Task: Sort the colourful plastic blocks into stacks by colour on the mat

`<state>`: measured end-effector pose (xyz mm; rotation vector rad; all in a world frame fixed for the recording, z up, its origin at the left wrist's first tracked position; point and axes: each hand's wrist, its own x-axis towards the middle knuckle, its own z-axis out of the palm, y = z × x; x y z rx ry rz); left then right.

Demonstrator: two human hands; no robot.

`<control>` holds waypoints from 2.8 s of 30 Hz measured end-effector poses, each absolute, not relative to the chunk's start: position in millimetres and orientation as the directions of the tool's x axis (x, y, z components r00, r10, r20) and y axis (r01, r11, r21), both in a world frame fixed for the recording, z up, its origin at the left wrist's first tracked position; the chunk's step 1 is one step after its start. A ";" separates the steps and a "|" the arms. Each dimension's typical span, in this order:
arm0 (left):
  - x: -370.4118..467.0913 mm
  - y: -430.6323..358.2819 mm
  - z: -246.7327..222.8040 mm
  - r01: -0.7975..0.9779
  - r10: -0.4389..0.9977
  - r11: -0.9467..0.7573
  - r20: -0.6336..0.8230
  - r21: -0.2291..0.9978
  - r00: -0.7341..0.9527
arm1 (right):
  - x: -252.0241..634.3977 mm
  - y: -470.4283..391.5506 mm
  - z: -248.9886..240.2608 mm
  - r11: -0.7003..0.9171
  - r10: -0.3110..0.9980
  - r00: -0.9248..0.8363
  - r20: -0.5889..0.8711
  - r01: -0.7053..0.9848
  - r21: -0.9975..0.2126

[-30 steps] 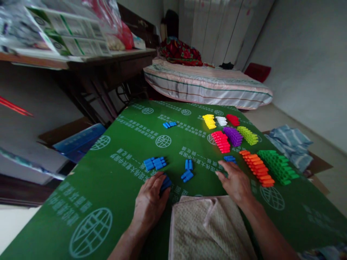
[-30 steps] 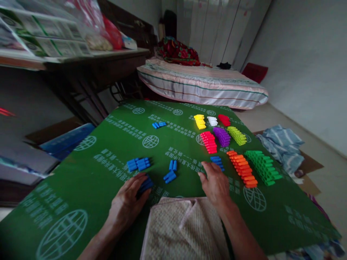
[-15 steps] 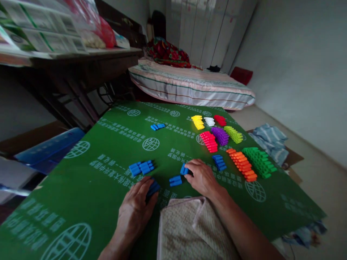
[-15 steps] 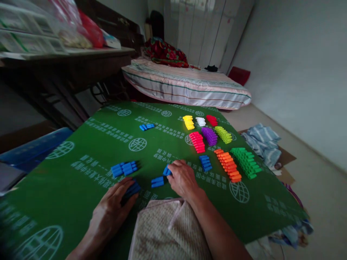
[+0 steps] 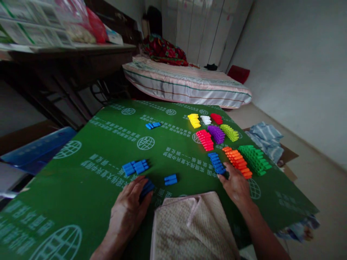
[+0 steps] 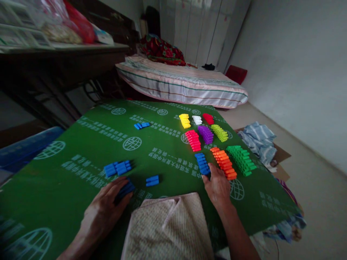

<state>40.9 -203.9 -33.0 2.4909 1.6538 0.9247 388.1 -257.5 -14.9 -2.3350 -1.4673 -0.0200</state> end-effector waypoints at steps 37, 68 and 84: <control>45.7 -213.3 -26.4 0.834 0.849 -0.437 0.462 0.336 0.258 | 258.2 -229.5 44.3 0.189 0.965 -0.213 -0.154 0.970 -0.154; 40.1 -200.1 -32.8 0.827 0.834 -0.461 0.475 0.321 0.281 | 385.5 -281.8 -7.8 -0.408 0.854 0.476 0.211 0.863 -0.297; 41.6 -201.9 -34.2 0.828 0.846 -0.437 0.472 0.351 0.247 | 390.3 -283.3 -15.9 -0.386 0.865 0.449 0.223 0.880 -0.277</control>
